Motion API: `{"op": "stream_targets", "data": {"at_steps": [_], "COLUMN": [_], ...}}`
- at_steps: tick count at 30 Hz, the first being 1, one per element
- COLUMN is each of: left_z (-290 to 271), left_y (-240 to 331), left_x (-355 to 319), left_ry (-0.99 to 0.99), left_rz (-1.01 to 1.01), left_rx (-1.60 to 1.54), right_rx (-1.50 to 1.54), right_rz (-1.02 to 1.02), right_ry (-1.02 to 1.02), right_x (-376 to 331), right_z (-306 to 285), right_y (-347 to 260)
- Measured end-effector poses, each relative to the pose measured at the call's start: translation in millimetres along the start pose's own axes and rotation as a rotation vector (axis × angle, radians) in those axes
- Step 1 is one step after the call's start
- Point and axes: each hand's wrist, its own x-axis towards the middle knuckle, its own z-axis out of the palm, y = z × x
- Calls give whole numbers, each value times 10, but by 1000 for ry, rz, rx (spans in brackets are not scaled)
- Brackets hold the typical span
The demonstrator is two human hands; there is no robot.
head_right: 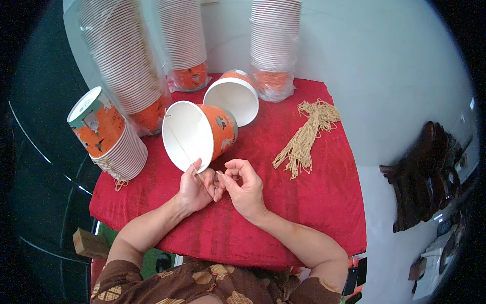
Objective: Attach thin strings to the sides of small paper buckets.
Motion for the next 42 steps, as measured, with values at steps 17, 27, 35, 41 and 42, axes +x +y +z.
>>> {"op": "stream_targets", "data": {"at_steps": [17, 27, 35, 41, 42], "left_z": [145, 134, 132, 116, 115], "left_y": [-80, -95, -98, -114, -116], "left_x": [-65, -71, -66, -62, -62], "left_ry": [-109, -102, -105, -99, -99], "left_rz": [-97, -95, -95, -91, -91], "left_rx": [-23, -33, -18, -23, -23], "right_rx": [-77, -29, -68, -82, -113], "right_rz": [-90, -59, -80, -56, -67], "right_ry": [22, 41, 46, 39, 30], "right_x": [-40, -45, -38, -40, -38], "right_z": [6, 22, 20, 23, 22], "right_y": [33, 25, 33, -1, -3]}}
